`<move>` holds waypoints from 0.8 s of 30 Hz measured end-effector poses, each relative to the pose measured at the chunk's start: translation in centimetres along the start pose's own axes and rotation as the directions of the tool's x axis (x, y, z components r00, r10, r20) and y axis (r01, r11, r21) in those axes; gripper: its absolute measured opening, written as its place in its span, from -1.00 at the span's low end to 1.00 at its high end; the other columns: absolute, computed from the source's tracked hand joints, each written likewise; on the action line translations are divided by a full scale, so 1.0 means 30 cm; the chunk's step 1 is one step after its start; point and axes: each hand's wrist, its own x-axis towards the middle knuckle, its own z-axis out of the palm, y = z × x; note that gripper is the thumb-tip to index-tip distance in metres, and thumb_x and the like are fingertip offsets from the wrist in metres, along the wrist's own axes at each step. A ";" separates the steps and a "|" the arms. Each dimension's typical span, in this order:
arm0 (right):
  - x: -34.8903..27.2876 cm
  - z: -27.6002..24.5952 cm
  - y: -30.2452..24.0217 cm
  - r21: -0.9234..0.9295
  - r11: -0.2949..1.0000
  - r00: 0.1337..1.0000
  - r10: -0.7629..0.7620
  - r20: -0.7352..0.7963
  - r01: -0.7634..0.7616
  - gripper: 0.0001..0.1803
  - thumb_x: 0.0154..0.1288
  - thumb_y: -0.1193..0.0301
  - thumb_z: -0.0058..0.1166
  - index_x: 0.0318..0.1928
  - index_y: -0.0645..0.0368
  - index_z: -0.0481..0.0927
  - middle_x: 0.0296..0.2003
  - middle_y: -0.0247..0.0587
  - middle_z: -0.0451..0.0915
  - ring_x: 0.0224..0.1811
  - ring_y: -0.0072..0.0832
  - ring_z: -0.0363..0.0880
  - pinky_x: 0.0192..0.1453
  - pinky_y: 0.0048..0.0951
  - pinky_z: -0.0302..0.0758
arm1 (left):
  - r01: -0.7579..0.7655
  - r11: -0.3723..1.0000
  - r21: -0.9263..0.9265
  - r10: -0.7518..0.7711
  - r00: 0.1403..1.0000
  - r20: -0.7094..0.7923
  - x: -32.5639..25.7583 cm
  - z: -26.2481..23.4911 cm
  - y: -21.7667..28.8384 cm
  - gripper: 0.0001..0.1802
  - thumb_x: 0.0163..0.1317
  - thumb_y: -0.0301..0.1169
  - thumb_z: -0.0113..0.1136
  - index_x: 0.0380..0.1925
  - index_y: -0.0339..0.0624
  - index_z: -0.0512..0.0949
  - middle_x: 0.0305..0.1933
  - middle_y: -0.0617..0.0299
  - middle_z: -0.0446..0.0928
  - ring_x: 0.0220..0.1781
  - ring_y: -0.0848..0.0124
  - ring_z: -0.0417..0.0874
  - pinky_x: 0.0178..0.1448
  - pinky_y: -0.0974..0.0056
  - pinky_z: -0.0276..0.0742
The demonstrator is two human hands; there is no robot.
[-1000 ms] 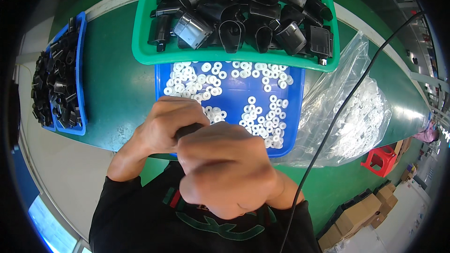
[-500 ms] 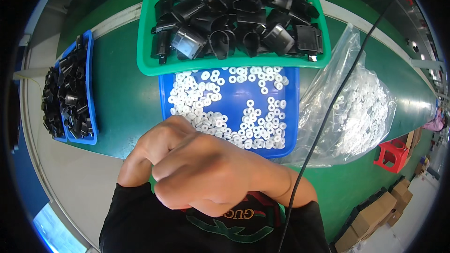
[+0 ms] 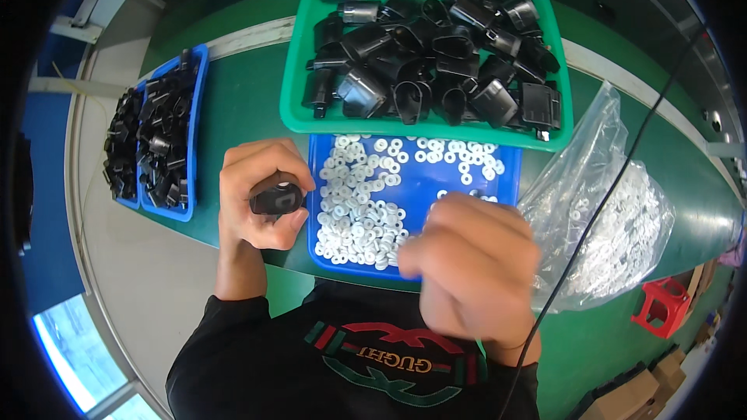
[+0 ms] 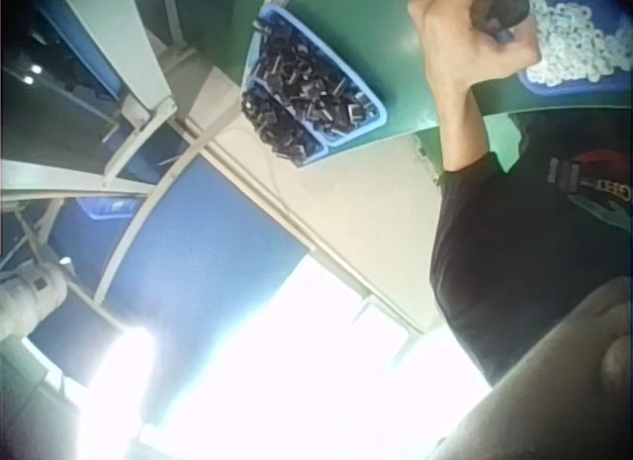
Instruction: The person repeatedly picks up black plastic components from a green bin and white washers from a blue bin. They insert the washers into the components using a thin metal rod tool and place the assembled units into a blue bin on the left.
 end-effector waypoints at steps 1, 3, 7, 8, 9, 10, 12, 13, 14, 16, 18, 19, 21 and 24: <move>-0.012 0.012 0.020 -0.216 0.976 0.993 0.036 0.115 -0.010 -0.87 -0.17 0.61 0.10 -0.54 0.15 0.45 -0.56 -0.24 0.40 -0.62 -0.42 0.42 -0.62 -0.41 0.35 | -0.017 0.999 0.030 0.017 1.000 -0.014 0.004 0.000 -0.001 -0.68 -0.29 -0.28 0.34 -0.51 -0.24 0.55 -0.58 0.21 0.51 -0.59 0.37 0.50 -0.50 0.36 0.34; -0.048 0.051 0.071 -0.508 0.861 0.963 0.151 0.222 -0.018 -0.88 -0.12 0.59 0.10 -0.50 0.15 0.47 -0.54 -0.25 0.40 -0.59 -0.41 0.48 -0.59 -0.39 0.42 | -0.012 0.998 0.067 0.014 0.999 -0.029 0.003 0.000 0.003 -0.65 -0.29 -0.24 0.33 -0.50 -0.25 0.55 -0.58 0.21 0.50 -0.59 0.36 0.50 -0.50 0.35 0.34; -0.110 0.094 0.127 -0.725 0.681 0.941 0.301 0.154 -0.099 -0.85 -0.12 0.56 0.12 -0.43 0.19 0.48 -0.49 -0.24 0.42 -0.55 -0.40 0.54 -0.56 -0.39 0.50 | 0.032 0.992 0.119 -0.029 0.999 -0.029 0.025 -0.004 0.046 -0.64 -0.33 -0.31 0.34 -0.44 -0.21 0.56 -0.57 0.21 0.49 -0.57 0.29 0.50 -0.47 0.31 0.37; -0.115 0.097 0.134 -0.748 0.653 0.939 0.317 0.130 -0.117 -0.84 -0.12 0.55 0.13 -0.42 0.19 0.49 -0.47 -0.23 0.43 -0.54 -0.40 0.55 -0.55 -0.39 0.52 | 0.041 0.989 0.141 -0.037 0.999 -0.030 0.031 -0.004 0.054 -0.63 -0.33 -0.30 0.34 -0.44 -0.21 0.56 -0.56 0.21 0.49 -0.57 0.29 0.50 -0.47 0.30 0.37; -0.119 0.100 0.141 -0.742 0.658 0.945 0.310 0.107 -0.132 -0.84 -0.11 0.55 0.13 -0.41 0.20 0.49 -0.47 -0.23 0.43 -0.54 -0.40 0.55 -0.54 -0.40 0.52 | 0.035 0.988 0.150 -0.033 0.999 -0.019 0.038 -0.003 0.060 -0.62 -0.32 -0.28 0.34 -0.43 -0.22 0.56 -0.55 0.20 0.49 -0.57 0.29 0.50 -0.46 0.30 0.37; -0.122 0.103 0.146 -0.735 0.662 0.949 0.305 0.083 -0.148 -0.83 -0.11 0.55 0.13 -0.40 0.20 0.50 -0.48 -0.23 0.43 -0.54 -0.40 0.55 -0.54 -0.40 0.52 | 0.029 0.987 0.159 -0.028 1.000 -0.007 0.045 -0.005 0.065 -0.61 -0.31 -0.26 0.33 -0.42 -0.23 0.56 -0.54 0.20 0.50 -0.57 0.29 0.50 -0.46 0.30 0.38; -0.136 0.110 0.165 -0.733 0.659 0.955 0.295 0.044 -0.170 -0.82 -0.10 0.54 0.13 -0.38 0.21 0.51 -0.47 -0.23 0.43 -0.54 -0.41 0.55 -0.53 -0.41 0.53 | 0.012 0.989 0.147 -0.015 1.000 0.018 0.066 -0.007 0.066 -0.57 -0.28 -0.19 0.32 -0.41 -0.25 0.56 -0.53 0.19 0.51 -0.56 0.28 0.51 -0.45 0.29 0.38; -0.149 0.116 0.180 -0.738 0.652 0.956 0.291 0.029 -0.176 -0.82 -0.10 0.54 0.13 -0.37 0.22 0.51 -0.46 -0.23 0.43 -0.54 -0.41 0.55 -0.53 -0.41 0.53 | 0.002 0.992 0.125 -0.006 0.999 0.032 0.078 -0.007 0.059 -0.54 -0.27 -0.14 0.31 -0.40 -0.26 0.56 -0.52 0.18 0.52 -0.55 0.27 0.52 -0.45 0.29 0.39; -0.158 0.117 0.190 -0.744 0.643 0.957 0.288 0.012 -0.185 -0.81 -0.10 0.54 0.13 -0.36 0.22 0.52 -0.45 -0.22 0.43 -0.53 -0.41 0.55 -0.53 -0.41 0.53 | -0.010 0.995 0.101 0.005 0.999 0.047 0.091 -0.006 0.049 -0.51 -0.26 -0.10 0.30 -0.40 -0.27 0.57 -0.51 0.17 0.52 -0.55 0.26 0.52 -0.45 0.28 0.39; -0.156 0.109 0.187 -0.744 0.647 0.959 0.282 0.029 -0.168 -0.80 -0.06 0.51 0.12 -0.33 0.21 0.54 -0.43 -0.25 0.44 -0.53 -0.46 0.55 -0.53 -0.45 0.51 | 0.027 0.997 0.069 -0.031 0.998 0.058 0.122 -0.015 0.050 -0.44 0.02 0.07 0.15 -0.38 -0.31 0.57 -0.49 0.11 0.53 -0.50 0.21 0.54 -0.39 0.25 0.42; -0.165 0.101 0.191 -0.753 0.642 0.962 0.269 0.039 -0.149 -0.80 -0.05 0.49 0.12 -0.32 0.19 0.55 -0.43 -0.27 0.44 -0.53 -0.49 0.55 -0.53 -0.48 0.50 | 0.078 0.996 0.052 -0.081 0.994 0.072 0.179 -0.028 0.052 -0.38 0.18 0.14 0.03 -0.38 -0.33 0.57 -0.48 0.08 0.52 -0.48 0.19 0.55 -0.36 0.24 0.42; -0.172 0.107 0.193 -0.764 0.632 0.970 0.239 0.034 -0.129 -0.82 -0.03 0.46 0.11 -0.32 0.17 0.55 -0.43 -0.30 0.43 -0.53 -0.53 0.55 -0.53 -0.50 0.48 | 0.042 0.989 0.141 -0.051 0.997 0.061 0.219 -0.047 0.052 -0.34 0.34 0.13 -0.13 -0.36 -0.36 0.56 -0.47 0.07 0.52 -0.45 0.24 0.56 -0.33 0.24 0.42; -0.175 0.115 0.199 -0.754 0.644 0.977 0.215 0.019 -0.127 -0.79 -0.01 0.44 0.13 -0.28 0.17 0.58 -0.43 -0.28 0.45 -0.54 -0.49 0.55 -0.52 -0.46 0.50 | 0.064 0.969 0.239 -0.055 0.998 -0.043 0.343 -0.083 0.004 -0.44 0.40 0.02 -0.13 -0.28 -0.34 0.54 -0.45 0.11 0.53 -0.41 0.33 0.54 -0.28 0.28 0.40; -0.183 0.115 0.203 -0.735 0.667 0.976 0.214 0.030 -0.124 -0.76 0.02 0.42 0.12 -0.23 0.17 0.60 -0.42 -0.27 0.46 -0.54 -0.45 0.57 -0.50 -0.43 0.51 | 0.185 0.872 0.454 -0.121 0.979 -0.167 0.576 -0.118 -0.086 -0.48 0.34 -0.02 0.10 -0.20 -0.39 0.57 -0.35 -0.08 0.61 -0.31 0.11 0.62 -0.15 0.15 0.48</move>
